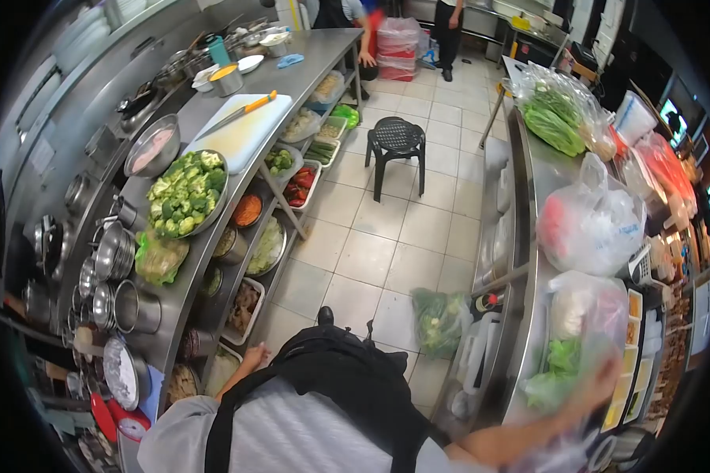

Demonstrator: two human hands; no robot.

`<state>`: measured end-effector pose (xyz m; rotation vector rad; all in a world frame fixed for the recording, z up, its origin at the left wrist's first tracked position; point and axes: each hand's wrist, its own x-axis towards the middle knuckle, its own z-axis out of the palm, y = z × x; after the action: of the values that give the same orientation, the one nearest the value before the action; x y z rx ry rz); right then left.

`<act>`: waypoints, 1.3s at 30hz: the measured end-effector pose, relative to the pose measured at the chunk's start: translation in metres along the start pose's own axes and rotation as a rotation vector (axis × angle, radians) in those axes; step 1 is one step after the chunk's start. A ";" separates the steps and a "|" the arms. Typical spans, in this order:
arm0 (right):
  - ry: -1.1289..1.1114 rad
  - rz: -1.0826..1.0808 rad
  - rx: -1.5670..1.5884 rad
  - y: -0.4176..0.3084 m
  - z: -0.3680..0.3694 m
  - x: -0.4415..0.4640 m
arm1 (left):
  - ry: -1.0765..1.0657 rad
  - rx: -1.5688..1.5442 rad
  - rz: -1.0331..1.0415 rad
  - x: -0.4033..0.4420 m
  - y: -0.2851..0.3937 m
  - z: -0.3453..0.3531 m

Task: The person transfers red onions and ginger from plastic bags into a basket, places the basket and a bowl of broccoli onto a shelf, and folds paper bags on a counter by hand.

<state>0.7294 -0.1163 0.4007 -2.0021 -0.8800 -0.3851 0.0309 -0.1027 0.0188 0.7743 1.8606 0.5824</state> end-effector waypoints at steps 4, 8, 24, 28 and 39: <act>-0.495 -0.147 0.237 -0.083 0.094 -0.028 | 0.176 -0.079 -0.238 -0.042 -0.096 -0.026; -0.801 -0.105 0.418 -0.102 0.146 -0.059 | 0.027 0.154 -0.381 -0.102 -0.139 -0.035; -1.018 -0.247 0.276 -0.197 0.195 -0.151 | 0.068 0.168 0.016 -0.034 -0.044 -0.071; -1.017 -0.167 0.514 -0.248 0.232 -0.174 | 0.158 0.489 0.141 0.001 0.016 -0.070; -1.207 0.248 1.004 -0.341 0.423 -0.344 | -0.821 0.592 1.147 0.004 0.279 0.069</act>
<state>0.2188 0.2052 0.1778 -1.1832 -1.1356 1.3020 0.1630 0.0934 0.1817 2.1236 0.6665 0.2677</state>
